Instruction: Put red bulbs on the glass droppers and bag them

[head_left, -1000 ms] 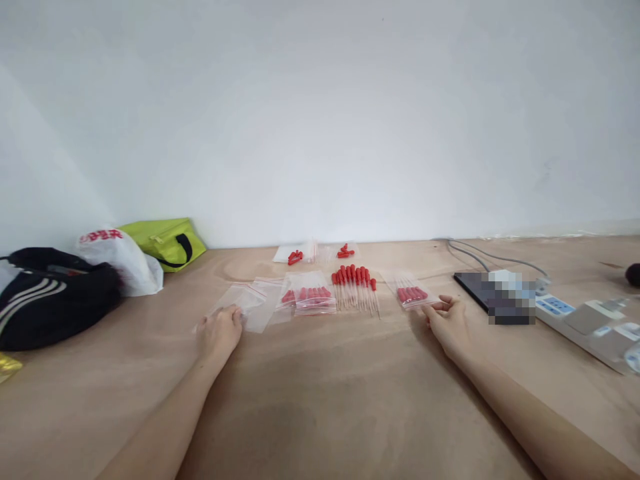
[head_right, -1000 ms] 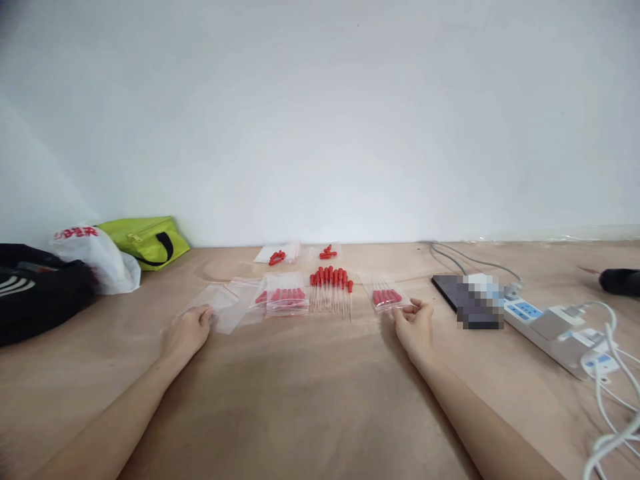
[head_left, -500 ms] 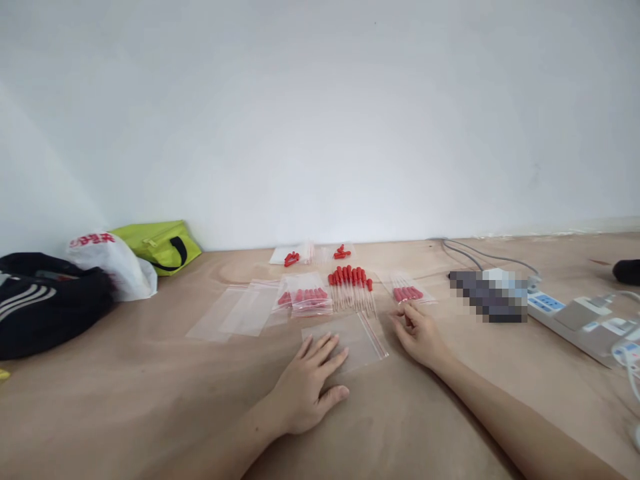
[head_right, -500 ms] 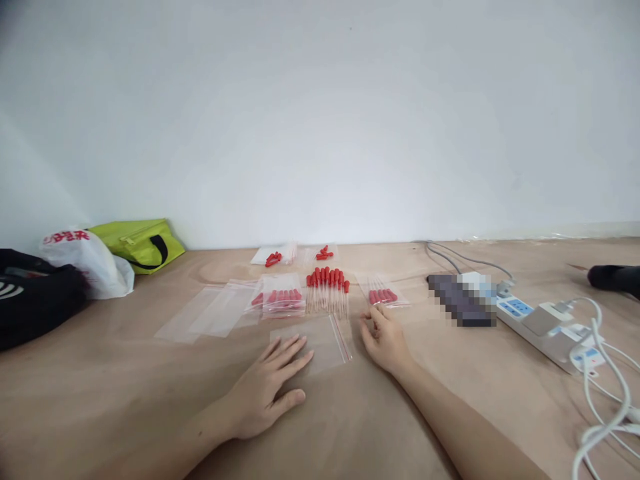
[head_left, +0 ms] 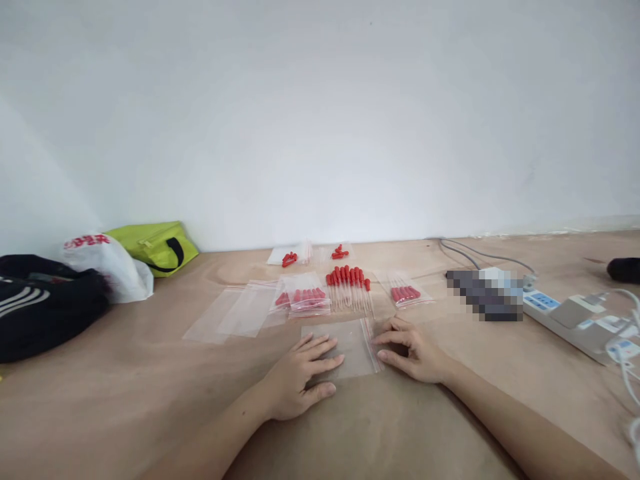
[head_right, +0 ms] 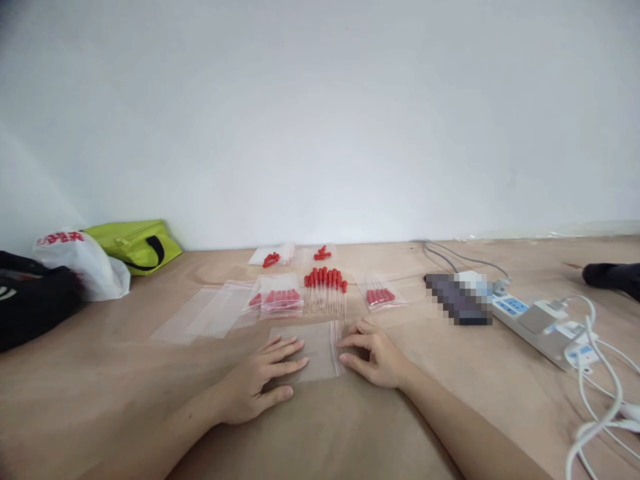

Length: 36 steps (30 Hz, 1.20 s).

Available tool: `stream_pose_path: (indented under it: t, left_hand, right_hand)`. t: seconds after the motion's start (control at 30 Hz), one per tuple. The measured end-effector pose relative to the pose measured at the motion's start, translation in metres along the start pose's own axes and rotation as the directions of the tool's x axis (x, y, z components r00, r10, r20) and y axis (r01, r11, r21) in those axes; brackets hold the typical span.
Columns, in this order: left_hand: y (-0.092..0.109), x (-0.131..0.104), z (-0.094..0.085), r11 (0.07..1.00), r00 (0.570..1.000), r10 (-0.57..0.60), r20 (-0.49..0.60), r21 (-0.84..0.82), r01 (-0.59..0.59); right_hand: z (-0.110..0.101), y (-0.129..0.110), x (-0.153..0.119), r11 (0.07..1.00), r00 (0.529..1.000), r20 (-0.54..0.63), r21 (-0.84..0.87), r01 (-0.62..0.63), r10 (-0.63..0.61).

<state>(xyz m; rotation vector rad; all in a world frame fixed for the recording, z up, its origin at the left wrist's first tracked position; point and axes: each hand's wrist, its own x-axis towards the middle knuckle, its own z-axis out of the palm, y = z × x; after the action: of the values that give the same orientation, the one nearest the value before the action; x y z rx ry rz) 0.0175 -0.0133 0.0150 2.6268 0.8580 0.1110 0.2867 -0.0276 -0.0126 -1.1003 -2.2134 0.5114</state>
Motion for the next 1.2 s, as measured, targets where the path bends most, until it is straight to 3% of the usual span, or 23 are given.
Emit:
stream_pose_path:
  t: [0.13,0.3,0.53,0.63,0.77,0.87,0.97,1.03,1.13,1.17,1.2]
  left_hand:
    - [-0.002,-0.001,0.000,1.000,1.000,0.007,-0.013,-0.004,-0.007]
    - [-0.002,-0.001,0.002,1.000,0.999,0.017,-0.038,-0.016,-0.017]
    - [-0.003,-0.001,0.003,0.998,0.996,0.004,-0.091,-0.063,-0.010]
    - [-0.005,0.000,0.006,0.994,0.983,-0.044,-0.180,-0.103,0.026]
    - [-0.009,0.001,0.011,0.988,0.969,-0.099,-0.226,-0.136,0.069]
    - [-0.010,0.002,0.012,0.987,0.970,-0.103,-0.222,-0.144,0.072]
    - [-0.010,0.004,0.013,0.989,0.966,-0.082,-0.245,-0.139,0.048]
    - [-0.009,0.007,0.014,0.990,0.962,-0.067,-0.265,-0.138,0.031]
    - [-0.007,0.010,0.015,0.991,0.959,-0.045,-0.280,-0.131,0.008]
    - [-0.007,0.011,0.015,0.992,0.959,-0.041,-0.281,-0.127,0.005]
    - [-0.006,0.011,0.015,0.992,0.959,-0.038,-0.281,-0.123,0.003]
  right_hand:
    - [-0.001,-0.004,0.000,0.995,0.995,0.023,-0.032,0.093,-0.093]
    - [-0.002,-0.014,0.001,0.982,0.975,0.133,0.086,0.168,-0.178]
    - [0.002,-0.018,0.002,0.989,0.954,0.257,0.038,0.146,-0.151]
    - [0.001,-0.015,0.003,0.988,0.961,0.233,0.072,0.136,-0.149]
    - [-0.002,-0.008,0.001,0.967,0.979,0.178,0.248,0.058,-0.104]
    - [-0.004,-0.004,-0.001,0.931,0.990,0.135,0.363,-0.023,-0.028]
    - [-0.004,0.003,0.005,0.928,0.994,0.010,0.356,-0.108,0.111]
    - [-0.003,0.009,0.017,0.931,0.955,-0.136,0.295,-0.217,0.266]
    - [0.000,0.021,0.043,0.857,0.780,-0.356,0.176,-0.484,0.514]
    - [0.001,0.025,0.052,0.811,0.717,-0.398,0.145,-0.567,0.572]
    - [0.002,0.030,0.061,0.783,0.684,-0.413,0.132,-0.608,0.601]
